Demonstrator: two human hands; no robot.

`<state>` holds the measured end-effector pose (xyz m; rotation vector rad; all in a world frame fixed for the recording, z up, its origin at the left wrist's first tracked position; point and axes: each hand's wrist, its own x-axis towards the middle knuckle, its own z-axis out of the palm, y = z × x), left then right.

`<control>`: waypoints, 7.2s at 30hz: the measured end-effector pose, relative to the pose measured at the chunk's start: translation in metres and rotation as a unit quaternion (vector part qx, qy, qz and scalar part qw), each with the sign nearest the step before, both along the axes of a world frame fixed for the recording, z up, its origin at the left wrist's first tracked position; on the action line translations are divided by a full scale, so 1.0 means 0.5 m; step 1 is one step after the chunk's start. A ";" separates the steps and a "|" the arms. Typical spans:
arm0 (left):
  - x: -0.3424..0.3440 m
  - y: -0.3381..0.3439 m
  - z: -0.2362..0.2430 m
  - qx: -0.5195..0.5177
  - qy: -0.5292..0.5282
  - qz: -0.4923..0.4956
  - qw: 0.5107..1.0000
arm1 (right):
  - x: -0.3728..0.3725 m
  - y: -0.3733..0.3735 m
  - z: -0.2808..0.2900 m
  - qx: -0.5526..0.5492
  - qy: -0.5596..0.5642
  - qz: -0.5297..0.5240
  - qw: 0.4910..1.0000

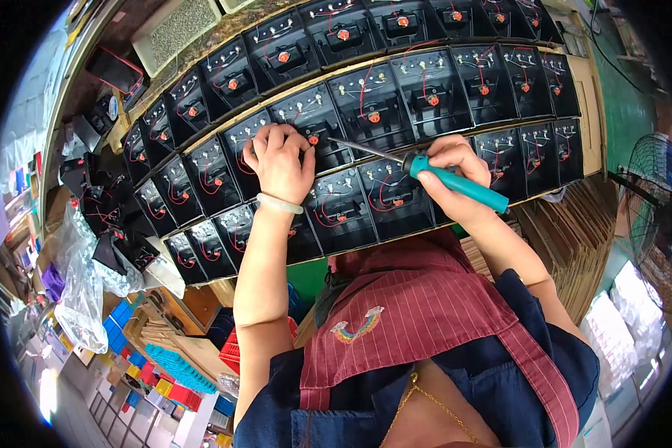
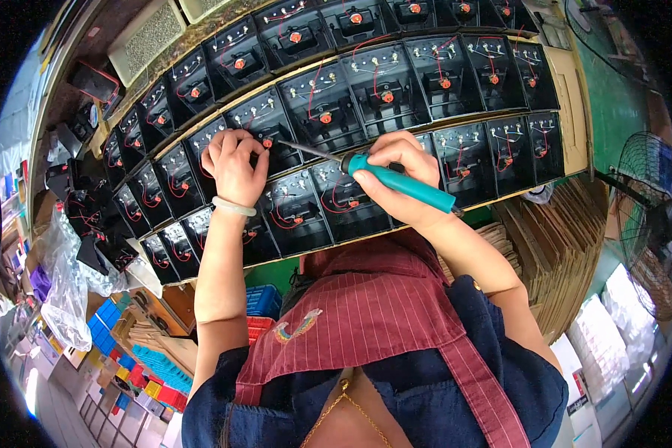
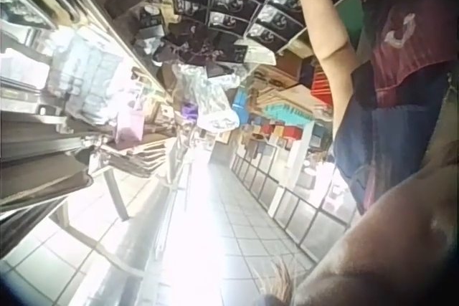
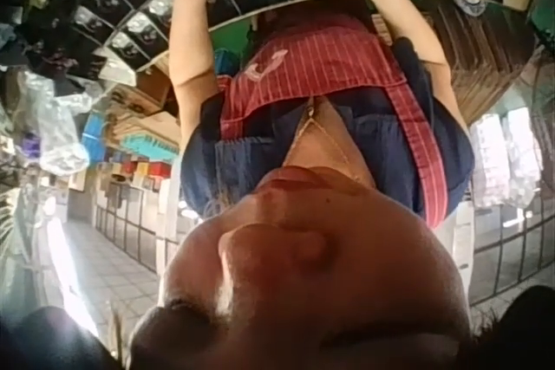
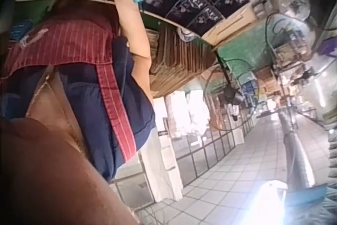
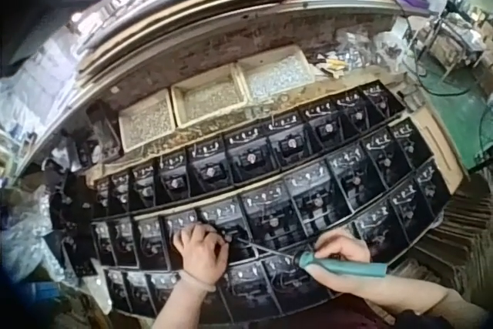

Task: Soldering wires to analog meters on an assembly workbench.

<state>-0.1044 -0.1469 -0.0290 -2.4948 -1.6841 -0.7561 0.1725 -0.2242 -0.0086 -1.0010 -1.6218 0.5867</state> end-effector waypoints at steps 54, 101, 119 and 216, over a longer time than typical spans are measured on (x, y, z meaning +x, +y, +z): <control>0.189 0.130 0.044 -0.113 -0.299 -0.072 0.945 | 0.220 -0.061 0.040 0.054 0.104 -0.117 0.986; 0.186 0.034 0.010 0.028 -0.013 -0.037 0.999 | 0.156 -0.001 0.003 0.076 0.006 -0.047 0.996; 0.182 0.045 0.008 0.026 0.002 -0.036 0.999 | 0.138 0.028 -0.011 0.187 -0.155 0.028 0.969; 0.335 0.076 0.054 0.015 -0.153 0.099 0.983 | 0.848 -0.183 -0.115 -0.097 0.594 -0.291 0.744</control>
